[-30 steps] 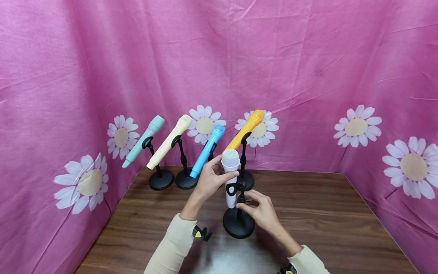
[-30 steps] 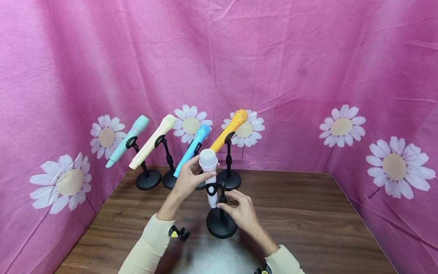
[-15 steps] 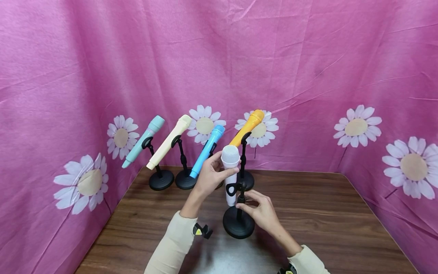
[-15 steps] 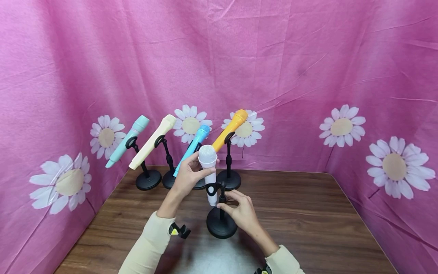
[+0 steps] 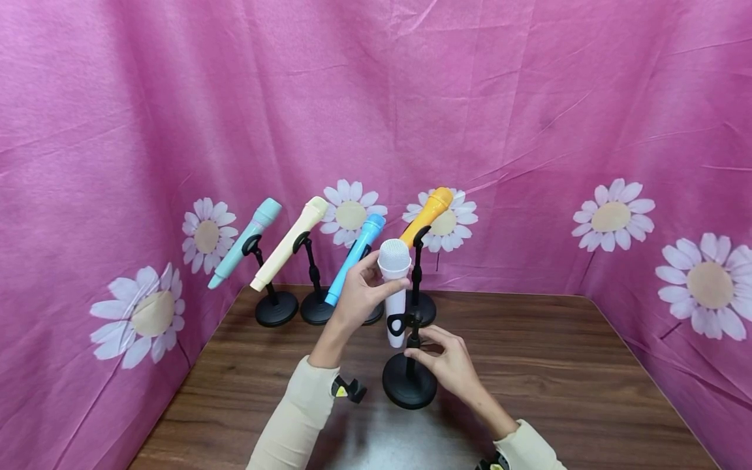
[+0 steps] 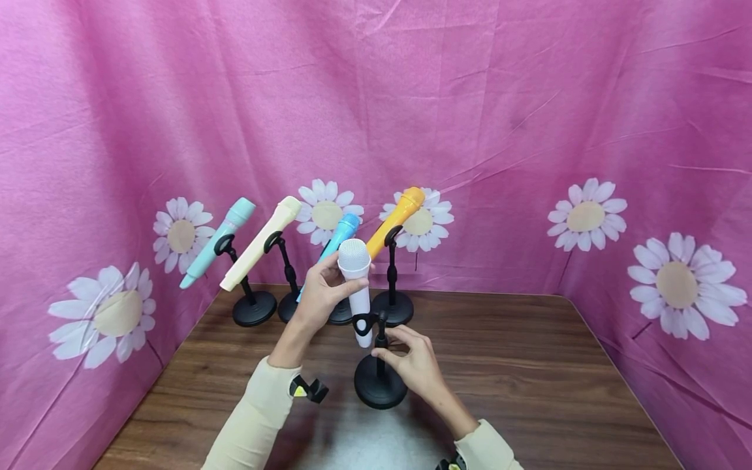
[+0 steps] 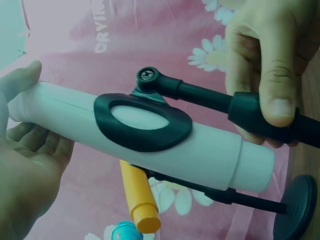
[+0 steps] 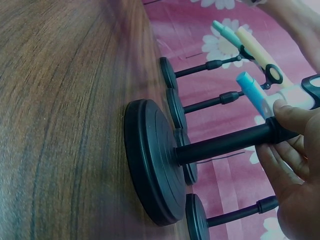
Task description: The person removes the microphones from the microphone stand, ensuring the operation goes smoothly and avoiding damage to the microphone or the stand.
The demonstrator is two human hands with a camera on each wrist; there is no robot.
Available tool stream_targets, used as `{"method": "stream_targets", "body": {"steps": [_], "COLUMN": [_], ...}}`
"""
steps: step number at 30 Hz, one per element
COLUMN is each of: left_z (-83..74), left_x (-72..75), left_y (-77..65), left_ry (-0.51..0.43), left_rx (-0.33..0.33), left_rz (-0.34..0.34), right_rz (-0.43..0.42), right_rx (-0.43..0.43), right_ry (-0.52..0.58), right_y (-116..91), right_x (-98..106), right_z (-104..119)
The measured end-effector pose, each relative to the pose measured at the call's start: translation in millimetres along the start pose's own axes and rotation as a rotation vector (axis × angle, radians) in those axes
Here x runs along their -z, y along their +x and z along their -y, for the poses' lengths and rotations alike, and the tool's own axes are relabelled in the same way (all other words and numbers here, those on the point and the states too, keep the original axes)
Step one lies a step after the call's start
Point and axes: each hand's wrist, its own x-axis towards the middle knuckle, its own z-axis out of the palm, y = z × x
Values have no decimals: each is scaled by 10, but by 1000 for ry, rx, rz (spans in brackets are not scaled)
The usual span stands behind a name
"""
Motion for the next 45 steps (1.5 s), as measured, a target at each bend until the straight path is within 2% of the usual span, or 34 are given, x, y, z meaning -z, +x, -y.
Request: {"method": "stream_targets", "body": {"steps": [10,19,24,28,45], "left_z": [-50,-126,-155,-159,-220], "left_x": [6,-40,-70,-104,-221], "left_y": [71,144,163,187,297], "left_ry": [21,-71,-48,-44,-114], "left_rx": [-36,-28,-17,-46,-109], "left_rz": [-15,5,-35,-50,-146], "right_rz": [3,6,9,3,10], "right_rx": [-1,-6,-11,-7,-5], "right_ry": [-11,-13,-13,-15,-14], "right_y": [7,10,8,7,7], "right_x": [-7,9,12,12,15], "right_z": [6,-4,-9,-8,10]}}
